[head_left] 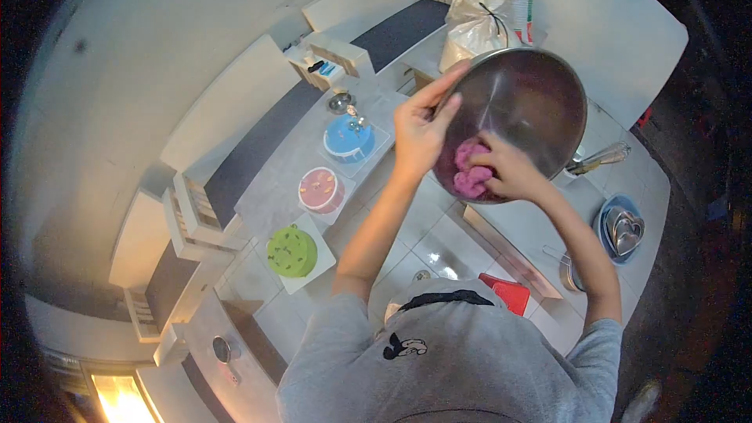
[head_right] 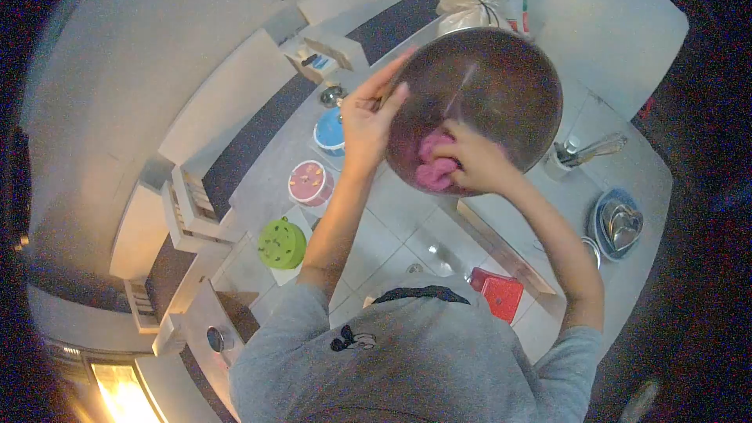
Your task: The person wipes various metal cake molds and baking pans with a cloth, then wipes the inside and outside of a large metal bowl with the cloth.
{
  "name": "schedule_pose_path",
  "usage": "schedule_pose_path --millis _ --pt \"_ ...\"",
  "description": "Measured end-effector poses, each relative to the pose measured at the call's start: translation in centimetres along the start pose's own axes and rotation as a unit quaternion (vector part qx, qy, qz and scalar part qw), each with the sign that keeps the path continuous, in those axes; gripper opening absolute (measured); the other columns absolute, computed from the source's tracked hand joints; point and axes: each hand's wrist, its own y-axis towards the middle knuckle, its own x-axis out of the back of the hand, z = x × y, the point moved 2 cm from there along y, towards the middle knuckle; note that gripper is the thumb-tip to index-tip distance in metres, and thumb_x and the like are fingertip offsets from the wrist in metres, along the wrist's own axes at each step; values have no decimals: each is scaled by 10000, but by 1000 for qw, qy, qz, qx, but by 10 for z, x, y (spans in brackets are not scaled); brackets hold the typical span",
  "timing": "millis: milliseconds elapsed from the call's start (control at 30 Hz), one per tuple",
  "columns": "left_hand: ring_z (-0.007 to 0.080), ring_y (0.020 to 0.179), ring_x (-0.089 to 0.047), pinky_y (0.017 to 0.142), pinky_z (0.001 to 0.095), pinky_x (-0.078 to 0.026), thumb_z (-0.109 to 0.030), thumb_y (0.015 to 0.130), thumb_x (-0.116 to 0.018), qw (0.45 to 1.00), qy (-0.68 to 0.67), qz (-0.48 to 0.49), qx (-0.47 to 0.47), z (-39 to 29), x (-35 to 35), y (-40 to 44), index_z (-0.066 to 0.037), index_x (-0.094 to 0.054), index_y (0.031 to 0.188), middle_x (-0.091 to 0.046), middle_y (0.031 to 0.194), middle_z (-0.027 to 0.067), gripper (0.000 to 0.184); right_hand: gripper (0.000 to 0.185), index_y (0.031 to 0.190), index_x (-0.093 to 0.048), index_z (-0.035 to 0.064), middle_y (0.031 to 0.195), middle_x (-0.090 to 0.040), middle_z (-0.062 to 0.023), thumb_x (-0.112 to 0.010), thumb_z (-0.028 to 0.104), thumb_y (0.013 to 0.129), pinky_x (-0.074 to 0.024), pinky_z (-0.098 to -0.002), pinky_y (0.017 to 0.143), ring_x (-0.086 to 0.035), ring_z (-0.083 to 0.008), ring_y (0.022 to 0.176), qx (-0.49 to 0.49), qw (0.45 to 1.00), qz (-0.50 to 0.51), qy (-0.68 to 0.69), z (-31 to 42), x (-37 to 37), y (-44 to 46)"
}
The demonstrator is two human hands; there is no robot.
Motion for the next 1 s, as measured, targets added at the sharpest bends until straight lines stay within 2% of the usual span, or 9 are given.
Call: schedule_pose_path --millis 67,200,333,500,633,700,833,867,1000 --pt "186 1110 -452 959 283 -311 43 795 -505 1000 -1 7 16 -2 -3 -8 44 -511 1110 -496 1175 141 315 306 941 -585 139 1103 -459 -187 -612 161 637 -405 -438 842 -468 -369 1007 -87 961 -74 -252 -25 23 -4" --pt "193 1123 -443 966 283 -300 43 789 -514 1000 10 -7 -20 5 -15 -15 38 -504 1120 -484 1188 147 331 444 1077 -490 79 1151 -368 -228 -579 88 643 -330 -434 906 -379 -393 1061 -155 899 -356 -204 -6 37 -4" --pt "198 1116 -450 949 273 -308 62 780 -501 998 -22 -45 -37 17 -27 -13 34 -530 1085 -485 1189 155 308 409 1139 -396 32 1114 -399 -158 -515 156 768 -280 -349 939 -392 -271 1078 -145 944 -271 120 20 -29 7" --pt "199 1116 -443 925 267 -316 105 750 -463 996 86 -14 12 47 4 -20 31 -575 916 -448 1220 189 214 372 1114 -460 6 1049 -517 -71 -490 150 772 -404 -268 825 -512 -135 916 -178 592 -131 775 31 -29 -24" --pt "194 1068 -470 874 258 -359 130 721 -478 989 20 -134 59 64 30 -22 1 -561 864 -455 1219 169 210 365 1084 -470 -11 1010 -533 -106 -490 180 775 -401 -298 835 -524 -173 910 -210 683 -486 503 38 19 -95" --pt "195 1113 -434 896 265 -344 125 703 -515 986 -32 -152 62 64 42 -31 -17 -546 839 -410 1259 178 199 349 1063 -452 1 1030 -507 -114 -489 249 820 -399 -327 836 -513 -189 912 -212 609 -638 422 19 27 -129" --pt "204 1123 -422 894 281 -354 129 697 -510 972 -144 -170 77 88 44 -42 -21 -505 971 -402 1273 152 313 560 1257 -338 92 1213 -418 -63 -469 433 833 -325 -350 934 -405 -181 1107 -302 633 -502 506 1 -12 -120" --pt "213 1141 -400 902 291 -353 137 688 -499 954 -175 -200 137 90 33 -47 -38 -454 1073 -363 1299 138 425 597 1294 -298 93 1277 -374 -68 -420 469 846 -281 -333 967 -357 -189 1155 -313 507 -467 654 4 -25 -116" --pt "241 1197 -325 939 321 -333 147 664 -477 976 -145 -125 106 75 13 -49 -107 -276 1300 -230 1365 103 714 662 1311 -271 94 1319 -328 -67 -350 548 835 -260 -366 981 -318 -216 1194 -230 612 -455 605 2 -11 -117"
